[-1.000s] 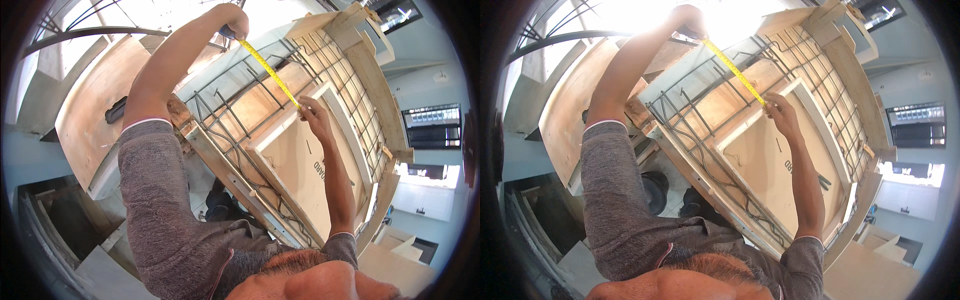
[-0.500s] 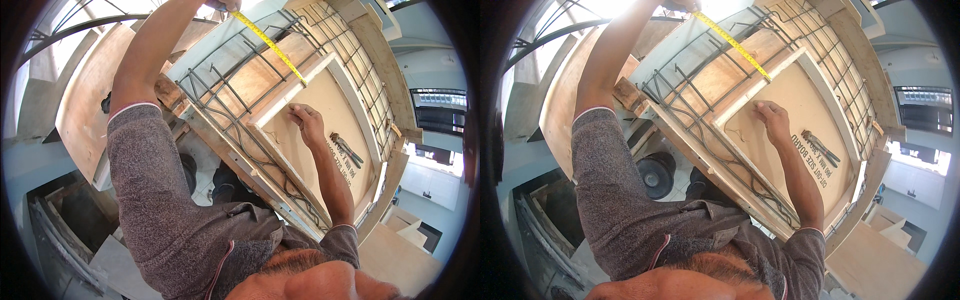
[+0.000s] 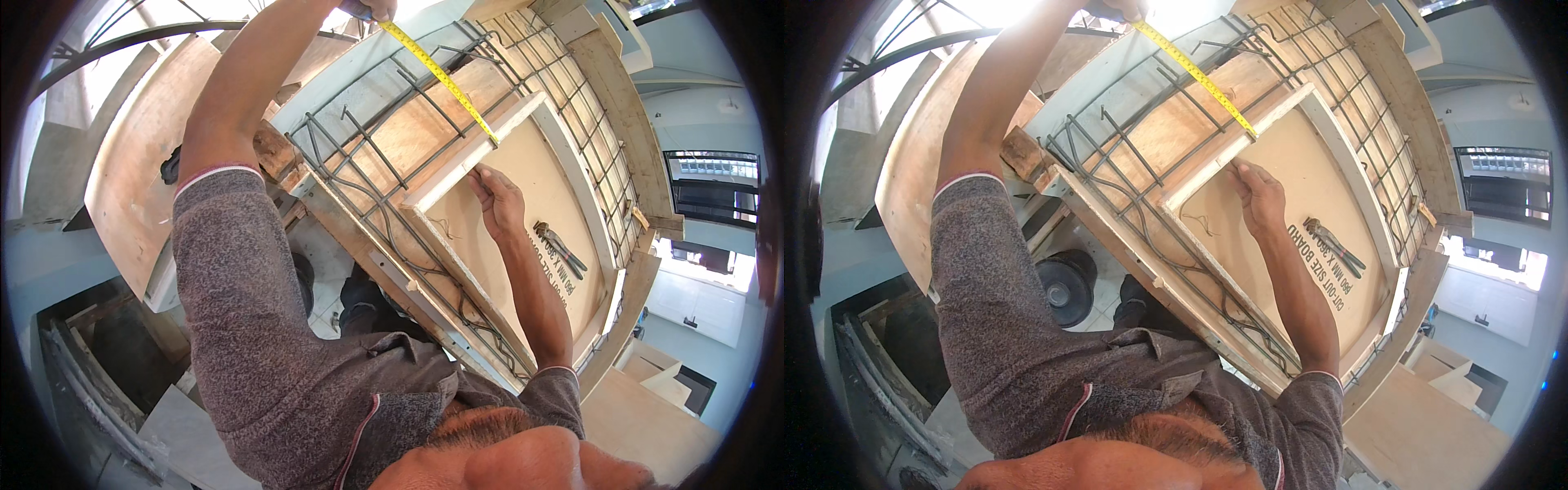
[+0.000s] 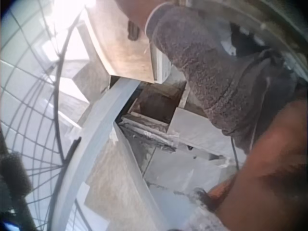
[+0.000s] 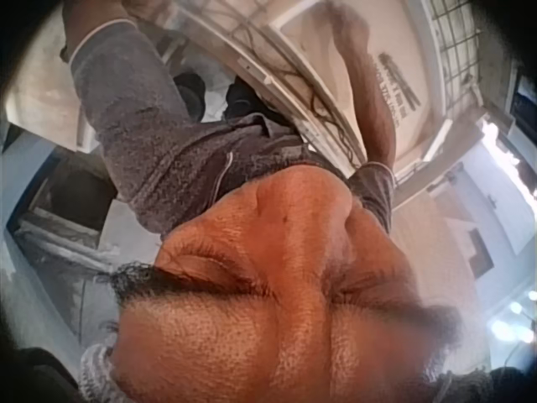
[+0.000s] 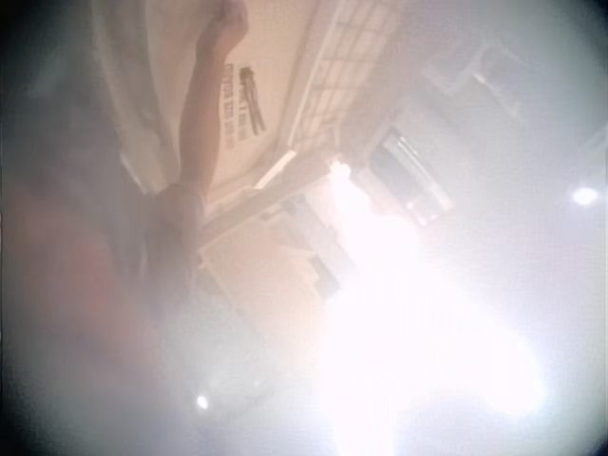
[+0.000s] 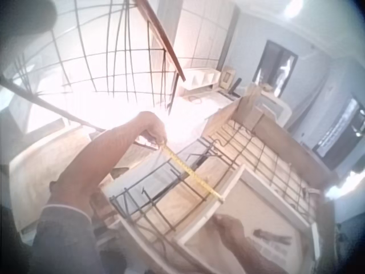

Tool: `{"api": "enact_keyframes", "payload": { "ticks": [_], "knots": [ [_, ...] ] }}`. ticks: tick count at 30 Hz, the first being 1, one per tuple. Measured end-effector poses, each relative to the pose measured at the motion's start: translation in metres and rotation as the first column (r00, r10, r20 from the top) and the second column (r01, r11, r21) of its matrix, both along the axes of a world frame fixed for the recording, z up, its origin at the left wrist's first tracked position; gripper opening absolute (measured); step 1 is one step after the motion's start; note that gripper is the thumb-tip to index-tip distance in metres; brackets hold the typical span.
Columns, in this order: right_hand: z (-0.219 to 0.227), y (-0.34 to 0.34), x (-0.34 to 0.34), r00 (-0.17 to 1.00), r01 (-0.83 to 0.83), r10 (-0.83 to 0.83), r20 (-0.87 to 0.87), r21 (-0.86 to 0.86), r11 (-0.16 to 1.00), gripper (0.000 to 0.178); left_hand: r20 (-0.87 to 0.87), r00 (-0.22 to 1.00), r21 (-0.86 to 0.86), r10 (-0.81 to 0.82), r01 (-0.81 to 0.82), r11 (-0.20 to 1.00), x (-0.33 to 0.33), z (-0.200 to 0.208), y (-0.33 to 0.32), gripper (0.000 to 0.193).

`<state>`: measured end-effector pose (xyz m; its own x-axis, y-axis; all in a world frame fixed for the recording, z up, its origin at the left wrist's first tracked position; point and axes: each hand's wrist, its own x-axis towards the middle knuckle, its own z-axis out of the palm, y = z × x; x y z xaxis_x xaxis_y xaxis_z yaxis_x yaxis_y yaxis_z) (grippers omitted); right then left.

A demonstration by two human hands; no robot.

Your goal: The person positions and fits together wooden boards for a frame, measures dimensions using a tape measure, and marks locations on a board.

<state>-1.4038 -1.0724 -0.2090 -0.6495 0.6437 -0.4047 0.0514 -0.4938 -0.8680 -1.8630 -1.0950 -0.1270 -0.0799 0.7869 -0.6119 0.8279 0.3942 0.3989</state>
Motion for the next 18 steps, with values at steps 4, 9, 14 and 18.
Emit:
{"api": "enact_keyframes", "payload": {
  "ticks": [4, 9, 14, 18],
  "knots": [
    [0.004, -0.002, -0.002, 1.000, -0.012, 0.012, -0.012, -0.007, 1.000, 0.027, -0.005, 0.999, 0.011, 0.039, -0.039, 0.999, 0.008, 0.008, -0.009, 0.026],
    [0.002, -0.004, 0.002, 1.000, -0.003, 0.003, 0.019, -0.007, 1.000, 0.028, -0.028, 0.989, 0.051, 0.144, -0.143, 0.988, 0.012, 0.007, -0.011, 0.014],
    [0.001, -0.010, -0.006, 1.000, -0.016, 0.016, 0.006, -0.014, 1.000, 0.030, -0.137, 0.988, 0.018, 0.074, -0.072, 0.997, 0.017, 0.014, -0.011, 0.016],
    [0.004, -0.010, 0.001, 0.999, -0.016, 0.016, 0.027, 0.003, 1.000, 0.030, -0.117, 0.991, 0.026, 0.058, -0.056, 0.998, 0.018, 0.014, -0.012, 0.024]
  ]
}}
